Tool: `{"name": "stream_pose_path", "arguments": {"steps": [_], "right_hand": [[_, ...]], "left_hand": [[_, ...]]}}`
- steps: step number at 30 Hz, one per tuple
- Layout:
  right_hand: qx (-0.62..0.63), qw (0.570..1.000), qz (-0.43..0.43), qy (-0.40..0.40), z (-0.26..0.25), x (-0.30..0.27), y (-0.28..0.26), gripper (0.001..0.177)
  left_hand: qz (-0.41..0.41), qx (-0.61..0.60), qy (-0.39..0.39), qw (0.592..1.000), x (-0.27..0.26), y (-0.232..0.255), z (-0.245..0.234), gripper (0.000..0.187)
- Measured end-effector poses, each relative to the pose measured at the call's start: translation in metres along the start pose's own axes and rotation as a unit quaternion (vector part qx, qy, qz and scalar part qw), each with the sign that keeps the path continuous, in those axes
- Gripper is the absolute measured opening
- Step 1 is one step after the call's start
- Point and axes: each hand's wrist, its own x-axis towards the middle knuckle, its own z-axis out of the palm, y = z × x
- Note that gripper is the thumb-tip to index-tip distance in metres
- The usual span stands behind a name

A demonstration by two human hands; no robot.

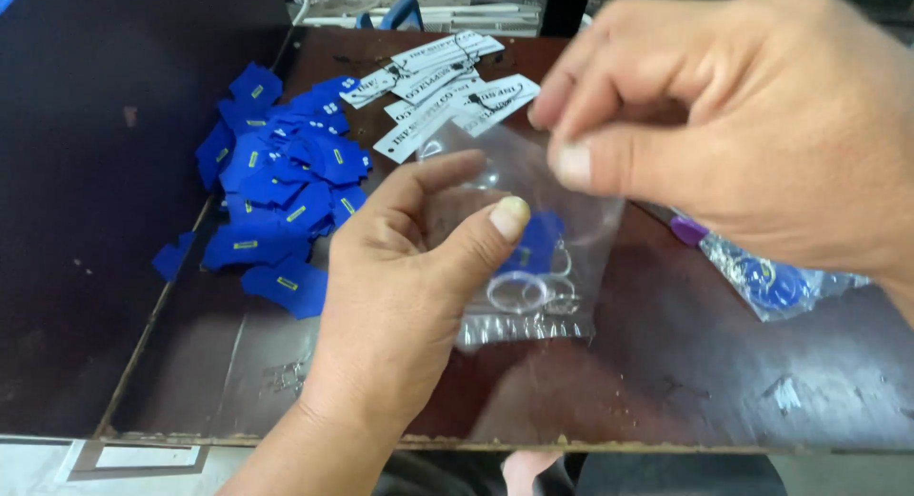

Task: Manually assembling keychains by placing tags and rings into small plastic bags and sealing them with a stapler.

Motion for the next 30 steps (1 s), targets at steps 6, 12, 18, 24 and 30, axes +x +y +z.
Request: {"name": "stream_pose_path", "arguments": {"steps": [6, 12, 18, 24, 30], "right_hand": [[0.038, 0.999, 0.022, -0.003, 0.084, 0.023, -0.077, 0.007], [-0.003, 0.999, -0.025, -0.021, 0.090, 0.014, -0.099, 0.019], [0.055, 0.998, 0.021, -0.013, 0.096, 0.031, -0.093, 0.026], [0.121, 0.990, 0.076, -0.014, 0.104, 0.063, -0.086, 0.036], [0.177, 0.977, 0.082, -0.085, 0.164, 0.130, -0.051, 0.012]], "left_hand": [[-0.005, -0.083, -0.025, 0.996, -0.004, -0.003, -0.006, 0.048], [-0.031, -0.054, -0.094, 0.994, -0.003, -0.014, -0.020, 0.031], [-0.042, -0.059, -0.128, 0.989, 0.000, -0.025, -0.022, 0.029], [-0.061, -0.069, -0.081, 0.992, -0.001, -0.038, -0.020, 0.017], [0.115, 0.192, -0.051, 0.973, -0.012, -0.033, -0.048, 0.008]]}}
